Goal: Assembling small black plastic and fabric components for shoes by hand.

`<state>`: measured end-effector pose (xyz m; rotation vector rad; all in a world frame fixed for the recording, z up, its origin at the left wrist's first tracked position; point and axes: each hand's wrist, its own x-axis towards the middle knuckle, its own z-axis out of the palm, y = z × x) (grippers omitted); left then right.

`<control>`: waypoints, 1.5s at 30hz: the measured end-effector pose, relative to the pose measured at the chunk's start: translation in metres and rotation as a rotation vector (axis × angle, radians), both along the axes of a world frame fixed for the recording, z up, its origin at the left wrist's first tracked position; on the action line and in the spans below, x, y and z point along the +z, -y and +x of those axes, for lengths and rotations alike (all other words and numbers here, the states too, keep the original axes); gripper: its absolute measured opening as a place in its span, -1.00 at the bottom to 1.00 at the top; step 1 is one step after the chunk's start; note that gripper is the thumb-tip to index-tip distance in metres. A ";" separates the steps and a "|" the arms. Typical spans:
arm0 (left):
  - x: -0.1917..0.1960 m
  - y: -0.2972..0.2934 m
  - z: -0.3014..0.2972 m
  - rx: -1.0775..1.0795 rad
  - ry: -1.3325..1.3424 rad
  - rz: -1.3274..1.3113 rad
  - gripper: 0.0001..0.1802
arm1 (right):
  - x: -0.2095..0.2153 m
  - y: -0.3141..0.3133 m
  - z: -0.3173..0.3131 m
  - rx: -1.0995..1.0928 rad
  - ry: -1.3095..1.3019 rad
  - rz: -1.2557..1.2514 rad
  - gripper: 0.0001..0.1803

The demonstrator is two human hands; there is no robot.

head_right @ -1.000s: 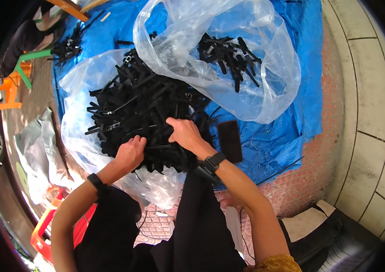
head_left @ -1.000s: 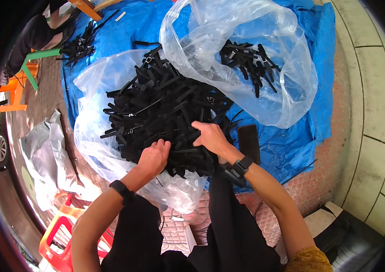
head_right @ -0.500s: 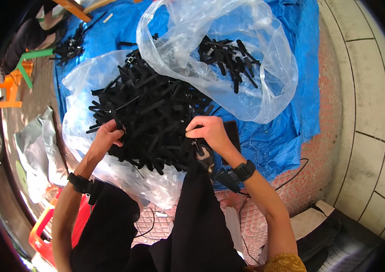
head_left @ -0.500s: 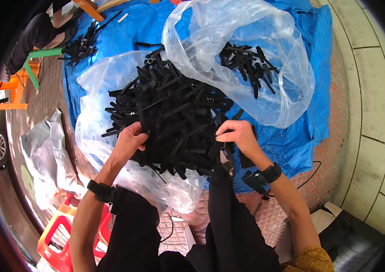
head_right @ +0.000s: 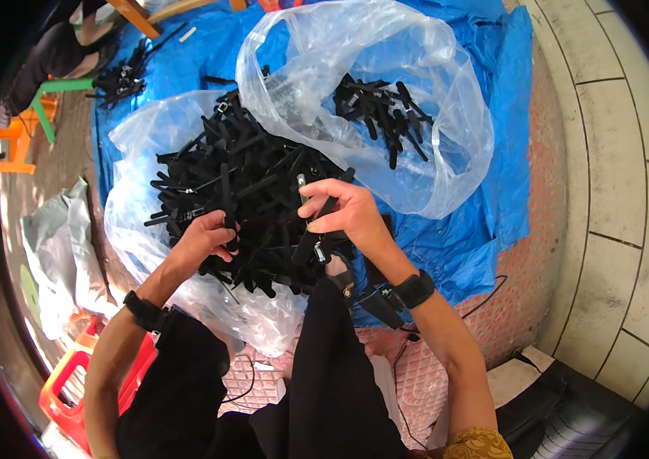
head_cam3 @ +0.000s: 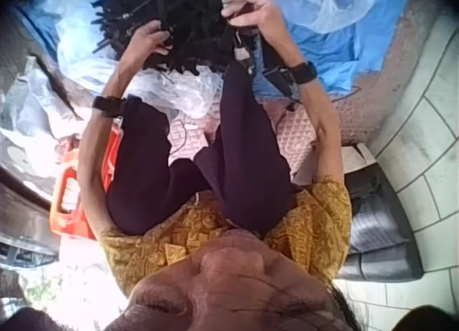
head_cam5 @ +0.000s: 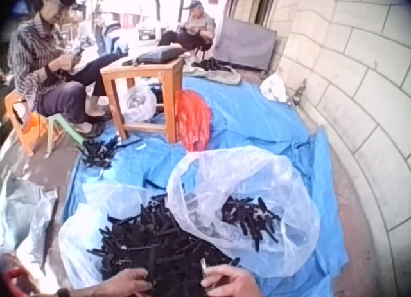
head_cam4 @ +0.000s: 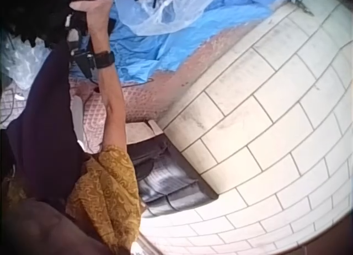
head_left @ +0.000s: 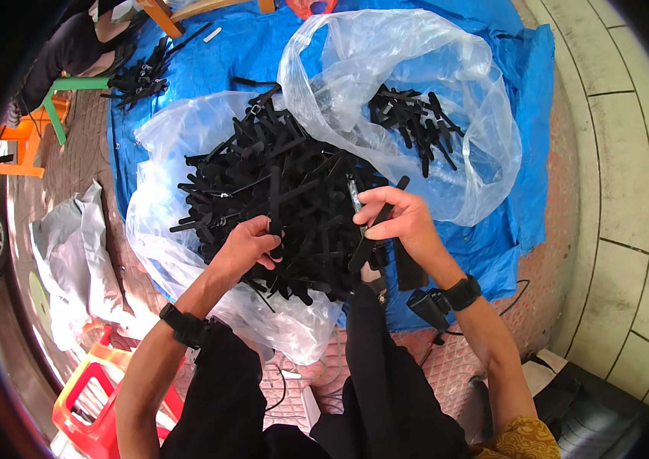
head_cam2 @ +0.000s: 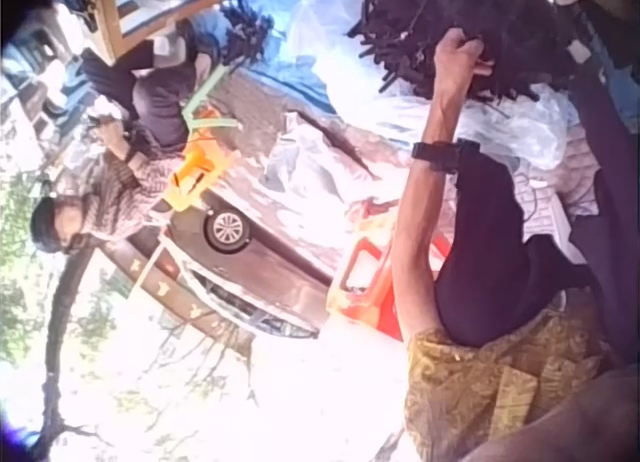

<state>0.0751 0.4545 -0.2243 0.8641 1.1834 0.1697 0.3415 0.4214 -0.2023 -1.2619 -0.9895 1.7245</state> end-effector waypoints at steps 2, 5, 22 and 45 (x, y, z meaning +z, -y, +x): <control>0.004 -0.001 0.007 0.026 0.065 -0.039 -0.85 | 0.005 -0.005 0.013 -0.063 -0.053 0.012 -0.53; 0.006 0.002 0.007 0.098 0.154 -0.136 -0.83 | 0.018 -0.016 0.026 -0.097 0.043 0.073 -0.54; 0.017 0.023 0.043 -0.167 0.122 -0.176 -0.79 | -0.026 -0.003 -0.069 0.160 0.113 -0.088 -0.80; -0.031 -0.019 -0.033 -0.536 -0.582 0.772 -0.76 | -0.033 0.012 0.013 0.427 0.836 0.208 -0.84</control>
